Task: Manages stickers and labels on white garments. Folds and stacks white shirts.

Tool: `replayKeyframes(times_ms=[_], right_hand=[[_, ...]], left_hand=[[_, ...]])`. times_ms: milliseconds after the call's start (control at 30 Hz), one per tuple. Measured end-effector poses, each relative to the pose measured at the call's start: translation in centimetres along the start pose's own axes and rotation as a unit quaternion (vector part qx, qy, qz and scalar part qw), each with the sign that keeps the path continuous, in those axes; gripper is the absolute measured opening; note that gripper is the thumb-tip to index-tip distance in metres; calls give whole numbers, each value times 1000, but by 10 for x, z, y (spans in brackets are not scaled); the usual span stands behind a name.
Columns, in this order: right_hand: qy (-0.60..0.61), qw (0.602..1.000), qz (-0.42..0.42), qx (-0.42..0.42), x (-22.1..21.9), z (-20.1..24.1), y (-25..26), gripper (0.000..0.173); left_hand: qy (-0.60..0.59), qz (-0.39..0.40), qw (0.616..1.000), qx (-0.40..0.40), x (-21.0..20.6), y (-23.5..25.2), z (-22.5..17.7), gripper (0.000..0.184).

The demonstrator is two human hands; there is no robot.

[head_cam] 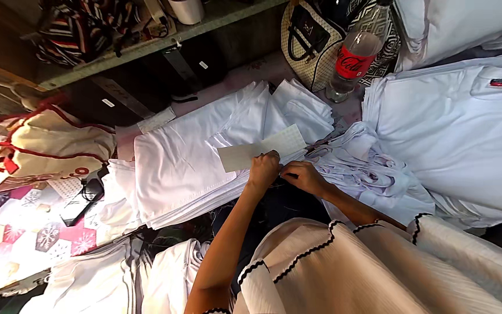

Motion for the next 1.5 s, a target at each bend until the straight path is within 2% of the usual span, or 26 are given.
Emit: replayKeyframes(times_ms=[100, 200, 367, 567, 667, 767, 867, 933, 1067, 1167, 1300, 1400, 1433, 1500], right_hand=[[4, 1000, 8, 5, -1, 4, -3, 16], [4, 1000, 0, 17, -2, 7, -8, 15], [-9, 999, -36, 19, -4, 9, 2, 14], [-22, 999, -14, 29, -4, 12, 9, 16], [-28, 999, -13, 32, -7, 12, 5, 15], [-60, 997, -29, 24, -10, 8, 4, 15], [-116, 991, -61, 4, -9, 0, 8, 17], [-190, 975, -112, 1, -6, -12, 13, 16], [-313, 933, -179, -7, -2, -29, 21, 10], [-337, 922, -190, -7, -7, -33, 20, 8], [-308, 942, -131, -13, -14, -34, 14, 12], [-232, 970, -63, -44, -6, -36, 6, 14], [-212, 973, -60, -63, -1, -36, 3, 16], [-230, 963, -105, -95, 11, -37, -3, 19]], left_hand=[[5, 9, 1000, -8, -1, -1, 2, 27], [-5, -25, 999, -21, -4, -1, 5, 24], [-21, 17, 999, 21, 4, 1, 5, 23], [-39, 28, 999, 8, 5, 0, 11, 23], [-6, 31, 999, -11, 2, 1, 8, 22], [31, -24, 997, -61, -4, 0, 6, 20], [-34, -131, 987, -84, 3, -3, 13, 21], [-58, -165, 981, -78, 10, -6, 14, 18], [-47, -188, 979, -59, 13, -7, 12, 17], [-45, -186, 980, -55, 9, -7, 10, 18], [-51, -163, 985, -34, 6, -6, 11, 20], [-60, -153, 986, -35, 3, -6, 11, 23], [-60, -168, 983, -51, 2, -7, 13, 24], [-43, -184, 978, -83, 1, -10, 20, 24]])
Point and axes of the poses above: each hand's wrist, its own y-axis towards the middle knuckle, its own x-axis out of the back of the hand, z = x × y, the point moved 4 cm from there along y, towards the middle knuckle, and after that the axes turned 10 degrees about -y, right-handed, at the moved point
